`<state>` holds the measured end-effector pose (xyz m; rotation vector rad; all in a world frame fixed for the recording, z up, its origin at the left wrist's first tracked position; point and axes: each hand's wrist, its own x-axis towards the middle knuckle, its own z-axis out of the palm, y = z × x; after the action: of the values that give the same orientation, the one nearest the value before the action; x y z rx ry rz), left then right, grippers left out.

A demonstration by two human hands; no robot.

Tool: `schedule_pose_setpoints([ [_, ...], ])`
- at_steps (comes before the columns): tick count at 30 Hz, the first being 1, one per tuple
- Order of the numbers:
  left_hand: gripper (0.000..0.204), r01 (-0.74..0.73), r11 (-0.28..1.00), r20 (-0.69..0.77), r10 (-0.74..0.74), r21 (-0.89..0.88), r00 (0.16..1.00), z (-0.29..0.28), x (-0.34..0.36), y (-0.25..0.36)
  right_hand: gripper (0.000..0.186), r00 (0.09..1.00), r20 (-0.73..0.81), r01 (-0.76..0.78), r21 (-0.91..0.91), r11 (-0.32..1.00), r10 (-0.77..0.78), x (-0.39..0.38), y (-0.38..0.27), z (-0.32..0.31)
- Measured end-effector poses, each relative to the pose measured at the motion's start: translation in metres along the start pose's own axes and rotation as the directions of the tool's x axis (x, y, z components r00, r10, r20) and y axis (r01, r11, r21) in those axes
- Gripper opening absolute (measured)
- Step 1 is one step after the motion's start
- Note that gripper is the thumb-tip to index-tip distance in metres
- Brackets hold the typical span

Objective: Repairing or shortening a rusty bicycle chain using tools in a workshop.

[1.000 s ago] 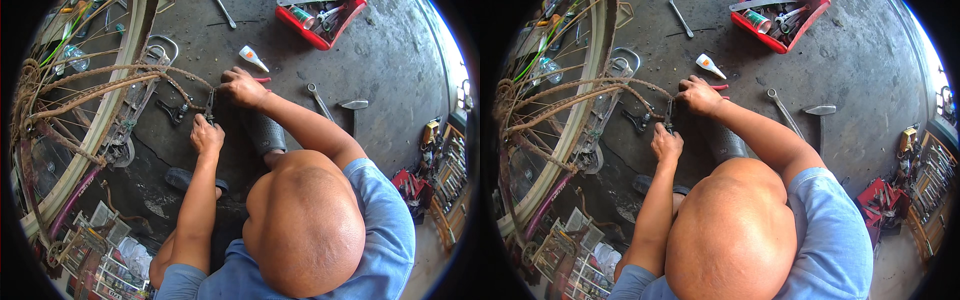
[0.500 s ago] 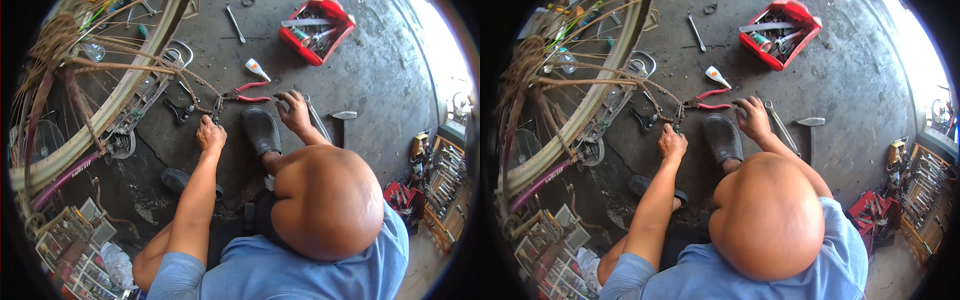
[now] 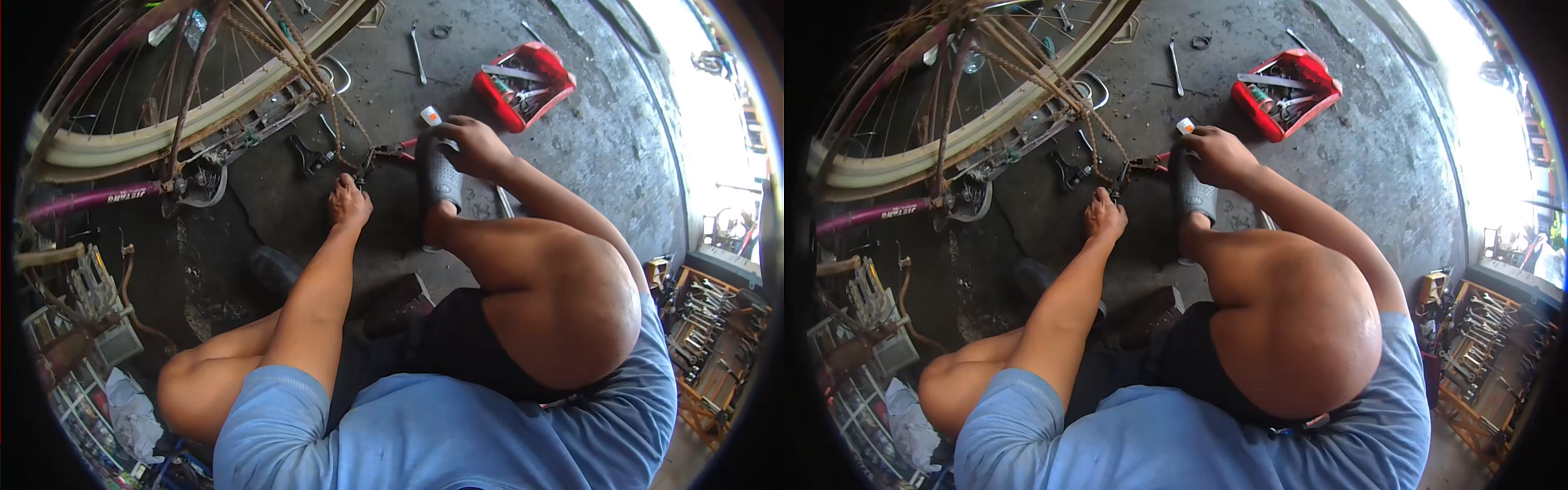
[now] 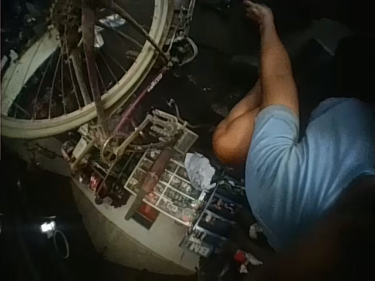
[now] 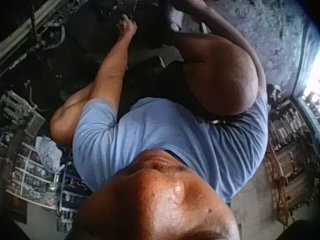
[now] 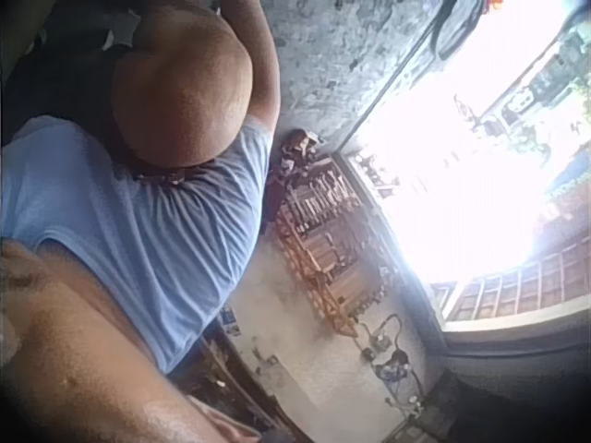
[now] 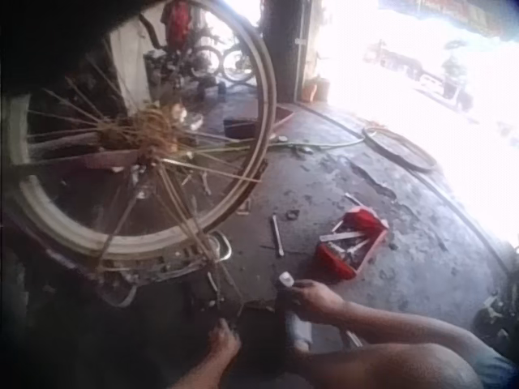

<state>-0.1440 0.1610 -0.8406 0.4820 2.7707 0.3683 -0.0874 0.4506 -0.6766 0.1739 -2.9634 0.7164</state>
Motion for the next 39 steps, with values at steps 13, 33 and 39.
schedule_pose_setpoints([
  [13,0.045,-0.011,0.999,-0.082,0.006,-0.052,0.997,0.000,-0.012,0.005,0.030,0.767,0.600,0.004,-0.361,0.933,0.229,0.071,0.002,0.117],
  [33,0.036,0.113,0.973,-0.069,-0.129,-0.203,0.989,-0.019,-0.012,0.010,0.027,0.961,0.158,-0.253,0.156,0.955,0.229,0.072,0.019,0.119],
  [39,0.036,0.063,0.948,-0.081,-0.093,-0.312,0.992,-0.018,-0.015,0.005,0.026,0.943,0.306,0.124,0.051,0.991,-0.134,0.105,0.014,0.147],
])
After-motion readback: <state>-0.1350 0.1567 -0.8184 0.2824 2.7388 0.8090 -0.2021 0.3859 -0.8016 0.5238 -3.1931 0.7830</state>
